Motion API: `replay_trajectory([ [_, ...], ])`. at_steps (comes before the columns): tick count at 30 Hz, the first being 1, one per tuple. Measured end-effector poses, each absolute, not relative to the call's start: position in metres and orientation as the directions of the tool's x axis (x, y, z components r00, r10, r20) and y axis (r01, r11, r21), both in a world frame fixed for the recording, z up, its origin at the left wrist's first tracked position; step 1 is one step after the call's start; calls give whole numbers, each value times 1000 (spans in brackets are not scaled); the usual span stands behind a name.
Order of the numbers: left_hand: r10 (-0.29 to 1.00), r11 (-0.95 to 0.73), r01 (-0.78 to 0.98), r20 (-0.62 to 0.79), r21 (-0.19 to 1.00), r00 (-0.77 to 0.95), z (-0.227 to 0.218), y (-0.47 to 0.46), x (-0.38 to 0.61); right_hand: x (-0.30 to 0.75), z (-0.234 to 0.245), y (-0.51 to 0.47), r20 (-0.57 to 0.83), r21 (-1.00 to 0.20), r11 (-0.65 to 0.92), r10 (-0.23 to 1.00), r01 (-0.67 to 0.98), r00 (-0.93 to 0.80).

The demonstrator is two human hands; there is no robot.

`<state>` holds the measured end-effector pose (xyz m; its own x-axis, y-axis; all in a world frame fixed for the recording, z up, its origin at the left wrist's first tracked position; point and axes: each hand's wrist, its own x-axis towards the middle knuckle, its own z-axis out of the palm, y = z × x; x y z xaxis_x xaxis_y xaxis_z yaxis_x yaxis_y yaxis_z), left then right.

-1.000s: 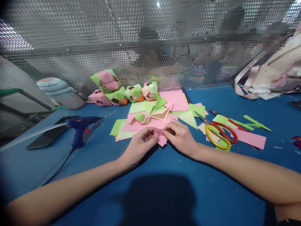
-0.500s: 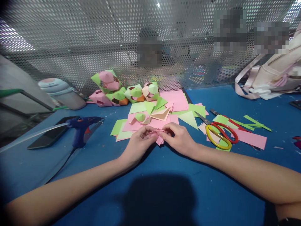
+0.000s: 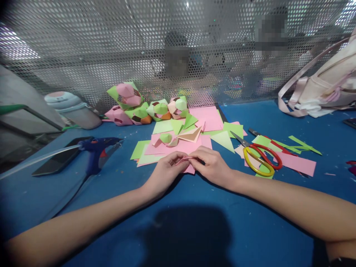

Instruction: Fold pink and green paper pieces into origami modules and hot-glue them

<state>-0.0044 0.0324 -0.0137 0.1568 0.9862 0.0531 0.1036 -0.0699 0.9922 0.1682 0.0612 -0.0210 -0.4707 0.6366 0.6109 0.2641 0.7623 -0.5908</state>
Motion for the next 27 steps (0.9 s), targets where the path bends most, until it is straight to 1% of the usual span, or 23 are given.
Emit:
replay_trajectory([
  [4,989,-75,160,54,984,137,-15,33,-6,168,-19,60,593,-619,730,676,290,-437],
  [12,995,-45,125,33,991,91,-12,30,-4,167,-19,60,562,-645,694,714,319,-417],
  [20,994,-99,188,89,977,61,-13,30,-5,167,-15,57,587,-630,723,683,285,-435],
  [27,994,-107,183,100,977,50,-12,29,-5,167,-14,56,565,-646,702,704,300,-431],
])
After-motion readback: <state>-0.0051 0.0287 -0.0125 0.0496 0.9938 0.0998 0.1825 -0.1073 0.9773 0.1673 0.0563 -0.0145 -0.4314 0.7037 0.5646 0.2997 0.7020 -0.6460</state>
